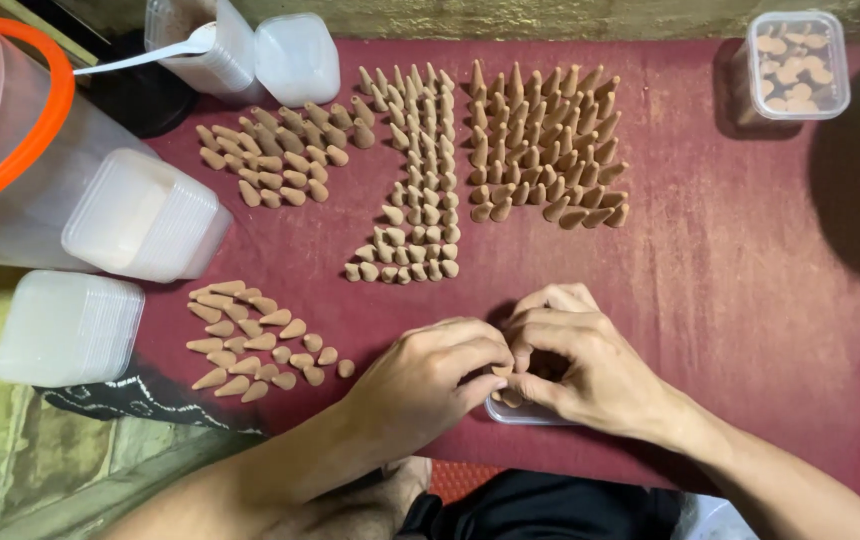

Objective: Packaging incense cones into a small plastic container

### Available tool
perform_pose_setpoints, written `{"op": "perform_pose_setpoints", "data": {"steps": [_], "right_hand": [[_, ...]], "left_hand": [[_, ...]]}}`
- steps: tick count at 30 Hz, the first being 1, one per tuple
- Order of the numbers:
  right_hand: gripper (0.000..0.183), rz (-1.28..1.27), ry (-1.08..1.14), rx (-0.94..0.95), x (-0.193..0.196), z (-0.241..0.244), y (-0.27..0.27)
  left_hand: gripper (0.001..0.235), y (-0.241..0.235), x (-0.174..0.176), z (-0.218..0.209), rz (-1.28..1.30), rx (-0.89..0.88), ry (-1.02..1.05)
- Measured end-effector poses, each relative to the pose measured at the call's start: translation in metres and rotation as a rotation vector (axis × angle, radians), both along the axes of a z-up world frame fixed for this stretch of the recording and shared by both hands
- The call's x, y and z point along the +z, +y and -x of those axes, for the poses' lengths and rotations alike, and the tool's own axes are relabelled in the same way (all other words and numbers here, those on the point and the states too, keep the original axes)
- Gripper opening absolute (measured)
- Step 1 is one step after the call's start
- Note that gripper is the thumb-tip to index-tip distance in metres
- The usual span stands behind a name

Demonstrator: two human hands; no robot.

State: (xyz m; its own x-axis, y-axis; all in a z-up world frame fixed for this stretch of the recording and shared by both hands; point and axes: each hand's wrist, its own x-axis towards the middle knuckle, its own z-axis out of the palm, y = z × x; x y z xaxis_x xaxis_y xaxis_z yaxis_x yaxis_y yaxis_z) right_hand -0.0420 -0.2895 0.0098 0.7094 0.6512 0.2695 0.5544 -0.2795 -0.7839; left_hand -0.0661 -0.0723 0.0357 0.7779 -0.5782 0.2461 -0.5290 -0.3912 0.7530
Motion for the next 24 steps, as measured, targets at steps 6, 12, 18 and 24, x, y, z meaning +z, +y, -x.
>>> {"op": "perform_pose_setpoints", "data": {"steps": [6,12,18,24], "right_hand": [[0.028,0.031,-0.049,-0.007,-0.004,0.002,0.001],[0.026,0.069,-0.034,0.004,0.0,0.001,-0.002],[0.026,0.119,-0.031,0.027,0.004,-0.001,-0.01],[0.025,0.156,-0.108,0.1,0.012,-0.003,-0.013]], "left_hand": [[0.006,0.001,-0.013,0.0,-0.043,-0.071,-0.128],[0.005,-0.001,-0.017,-0.001,-0.044,-0.033,-0.088],[0.016,0.0,-0.019,-0.004,-0.081,0.017,0.05],[0.015,-0.003,-0.014,-0.005,-0.139,0.049,0.152]]}}
